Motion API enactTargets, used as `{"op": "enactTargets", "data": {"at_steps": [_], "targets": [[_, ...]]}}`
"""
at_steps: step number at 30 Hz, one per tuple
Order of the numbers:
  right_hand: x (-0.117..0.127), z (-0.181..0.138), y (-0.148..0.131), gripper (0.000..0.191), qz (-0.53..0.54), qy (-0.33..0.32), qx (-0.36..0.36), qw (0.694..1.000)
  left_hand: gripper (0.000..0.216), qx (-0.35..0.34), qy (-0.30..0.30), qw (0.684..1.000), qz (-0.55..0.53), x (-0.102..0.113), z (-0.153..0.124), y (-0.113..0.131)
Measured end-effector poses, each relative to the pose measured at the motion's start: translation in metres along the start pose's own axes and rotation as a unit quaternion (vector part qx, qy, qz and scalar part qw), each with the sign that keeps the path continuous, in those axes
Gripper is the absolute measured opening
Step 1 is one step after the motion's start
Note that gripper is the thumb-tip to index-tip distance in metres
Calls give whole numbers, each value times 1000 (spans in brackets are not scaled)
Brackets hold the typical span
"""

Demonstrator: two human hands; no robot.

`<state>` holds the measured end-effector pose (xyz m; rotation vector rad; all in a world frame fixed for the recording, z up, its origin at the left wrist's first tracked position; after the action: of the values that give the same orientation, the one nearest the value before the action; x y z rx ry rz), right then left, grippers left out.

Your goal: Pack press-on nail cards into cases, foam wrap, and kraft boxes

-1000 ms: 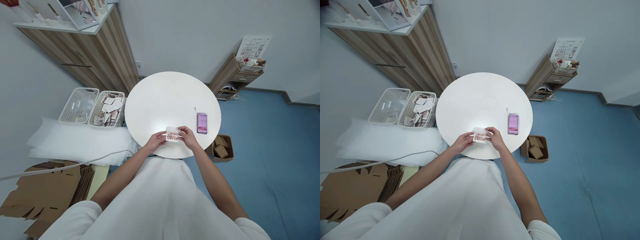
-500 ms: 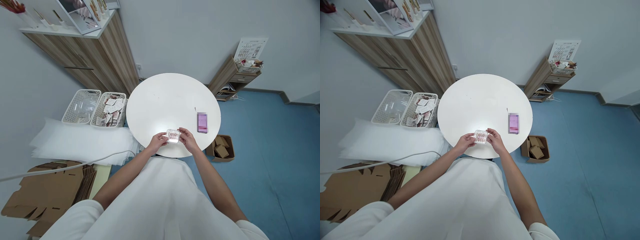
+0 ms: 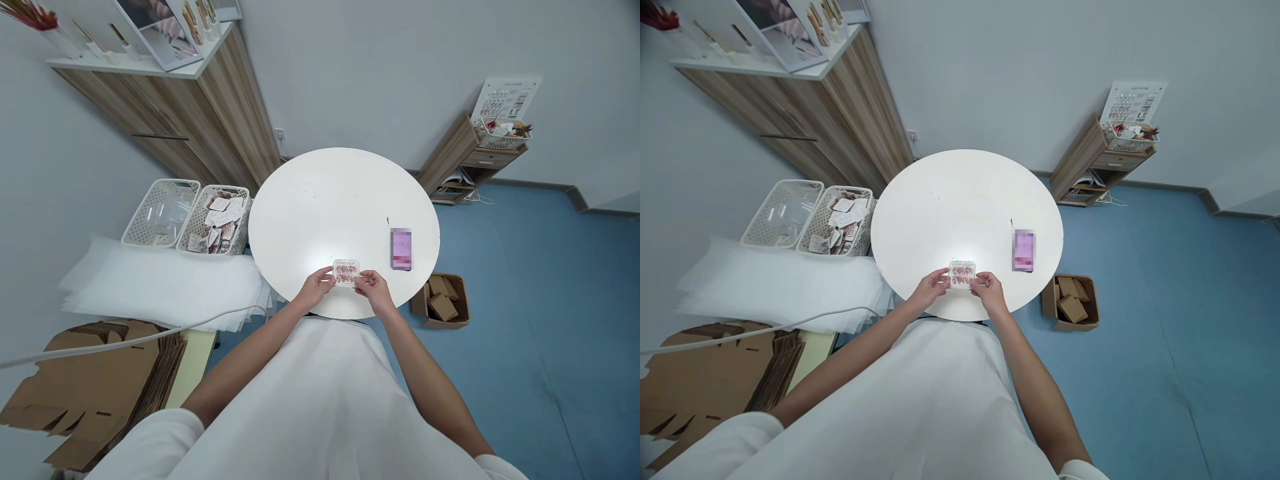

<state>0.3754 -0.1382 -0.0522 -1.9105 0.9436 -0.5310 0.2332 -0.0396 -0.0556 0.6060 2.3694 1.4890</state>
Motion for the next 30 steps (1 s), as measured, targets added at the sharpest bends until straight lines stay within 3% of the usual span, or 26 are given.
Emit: {"op": "enactTargets", "data": {"at_steps": [9,13,16,21,25,30], "targets": [[8,13,2,38,-17,-16,12,1000,57,-45,-6,998,46,-17,5,4],[12,21,-1,45,-90,-39,69,993,63,-45,0,997,61,-23,9,0],[10,23,-15,52,-168,-96,162,968,67,-32,-5,998,54,-26,10,-2],[-6,21,-32,56,-243,-215,295,899,64,-27,13,998,47,-20,11,-4],[-21,25,-31,43,-284,-226,347,865,61,-33,36,995,88,-10,8,-5],[-51,29,-29,37,-287,-212,377,854,62,-91,80,970,209,14,9,8]]}}
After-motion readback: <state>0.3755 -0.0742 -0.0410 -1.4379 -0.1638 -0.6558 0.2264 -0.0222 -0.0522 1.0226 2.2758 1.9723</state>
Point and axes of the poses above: each hand's wrist, its own z-axis towards the middle knuckle, its own x-axis out of the back of the hand, y = z × x, the point moved 9 cm from there along z, towards the middle knuckle, and after that the axes turned 15 degrees about y, right-handed, at the moved point
